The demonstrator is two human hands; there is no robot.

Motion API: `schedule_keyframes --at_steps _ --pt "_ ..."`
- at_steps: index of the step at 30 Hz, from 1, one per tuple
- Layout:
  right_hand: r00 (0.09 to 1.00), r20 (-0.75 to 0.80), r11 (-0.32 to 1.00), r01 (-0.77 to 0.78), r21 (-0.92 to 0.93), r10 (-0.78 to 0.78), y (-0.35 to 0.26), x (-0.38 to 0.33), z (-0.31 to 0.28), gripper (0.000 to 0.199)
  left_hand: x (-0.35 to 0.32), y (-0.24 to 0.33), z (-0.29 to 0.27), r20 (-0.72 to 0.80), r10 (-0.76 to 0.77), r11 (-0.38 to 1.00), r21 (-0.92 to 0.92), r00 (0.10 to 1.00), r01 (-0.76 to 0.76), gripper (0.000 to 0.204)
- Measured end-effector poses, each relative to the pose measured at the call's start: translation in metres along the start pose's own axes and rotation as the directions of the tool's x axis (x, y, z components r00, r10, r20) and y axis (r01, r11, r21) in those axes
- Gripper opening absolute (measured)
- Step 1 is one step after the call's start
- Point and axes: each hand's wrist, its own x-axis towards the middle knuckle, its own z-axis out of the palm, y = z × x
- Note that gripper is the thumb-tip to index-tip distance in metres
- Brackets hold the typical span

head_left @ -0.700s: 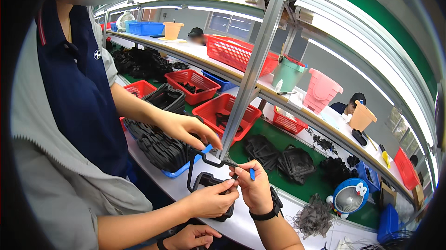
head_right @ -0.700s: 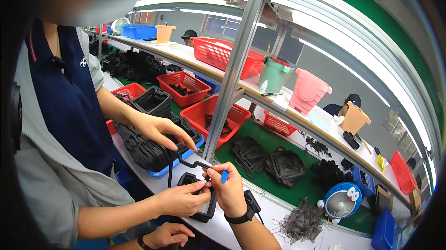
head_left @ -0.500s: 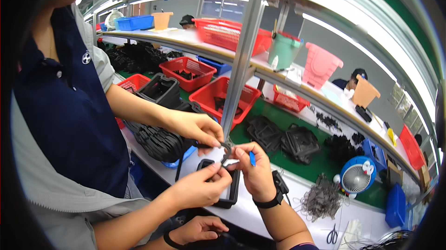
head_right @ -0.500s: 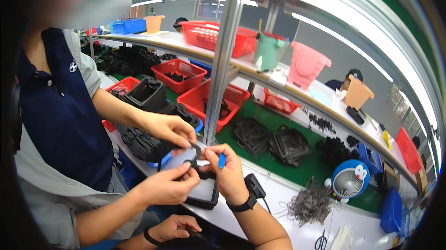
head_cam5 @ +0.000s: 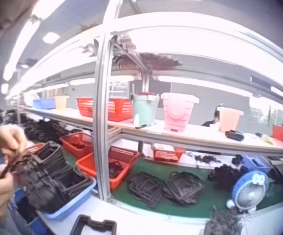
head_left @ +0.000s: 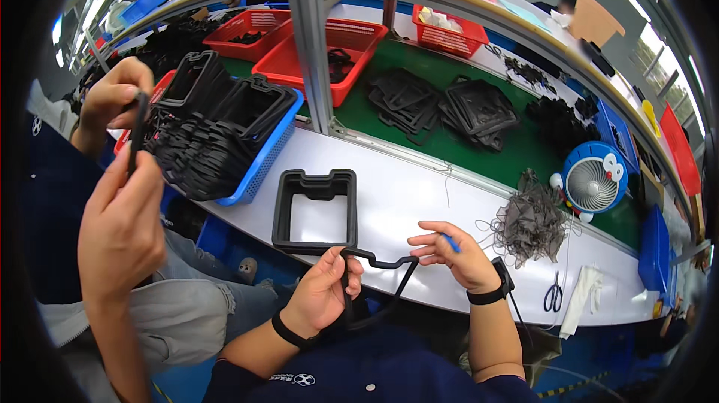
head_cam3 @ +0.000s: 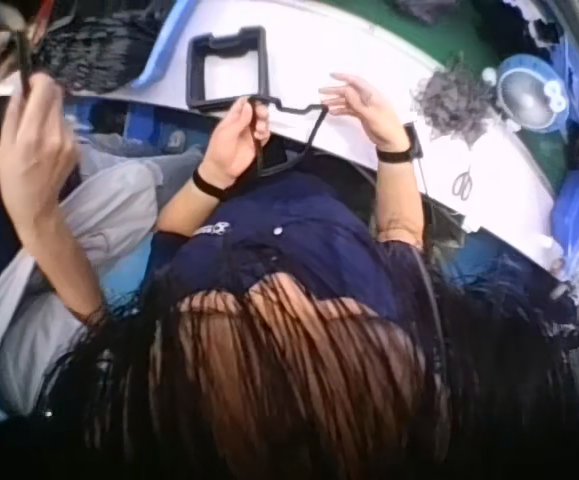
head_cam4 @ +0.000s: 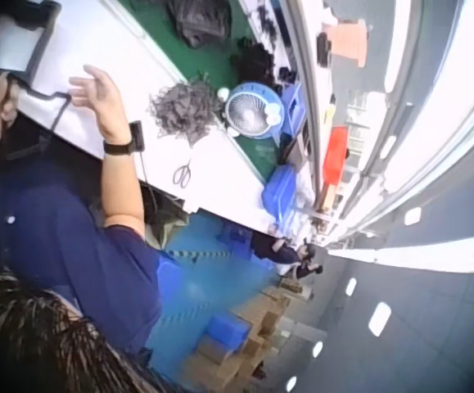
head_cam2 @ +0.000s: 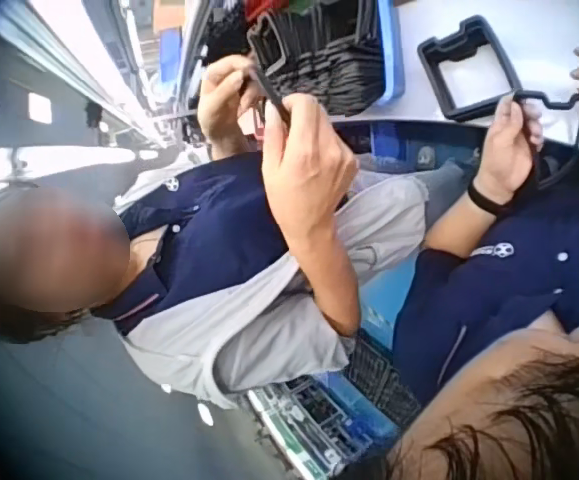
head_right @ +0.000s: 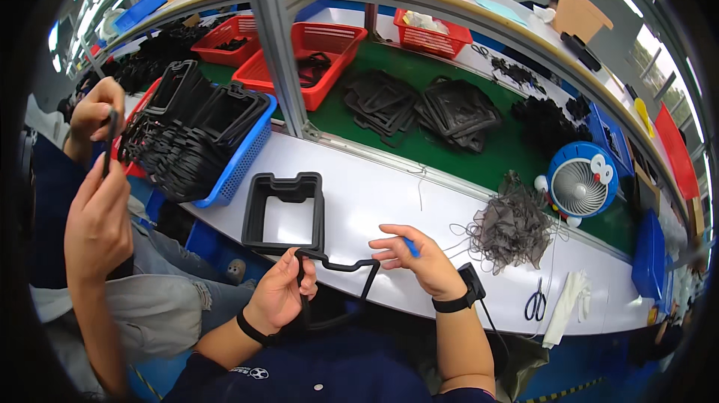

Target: Cleaning and inspecting plastic frames at a factory production line.

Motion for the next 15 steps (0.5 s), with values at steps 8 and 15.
schedule_keyframes --at_steps 8,15 --pt "0.970 -0.232 0.997 0.073 0.007 -0.070 0.026 -0.038 -0.037 0.033 0.031 -0.030 0.003 -0.135 -0.090 0.996 -0.008 0.987 0.090 0.020" --pt "0.953 -0.288 0.995 0.100 -0.006 -0.098 0.037 -0.040 -0.056 0.035 0.053 -0.050 0.005 -0.233 -0.037 0.996 0.074 0.972 0.055 0.031"
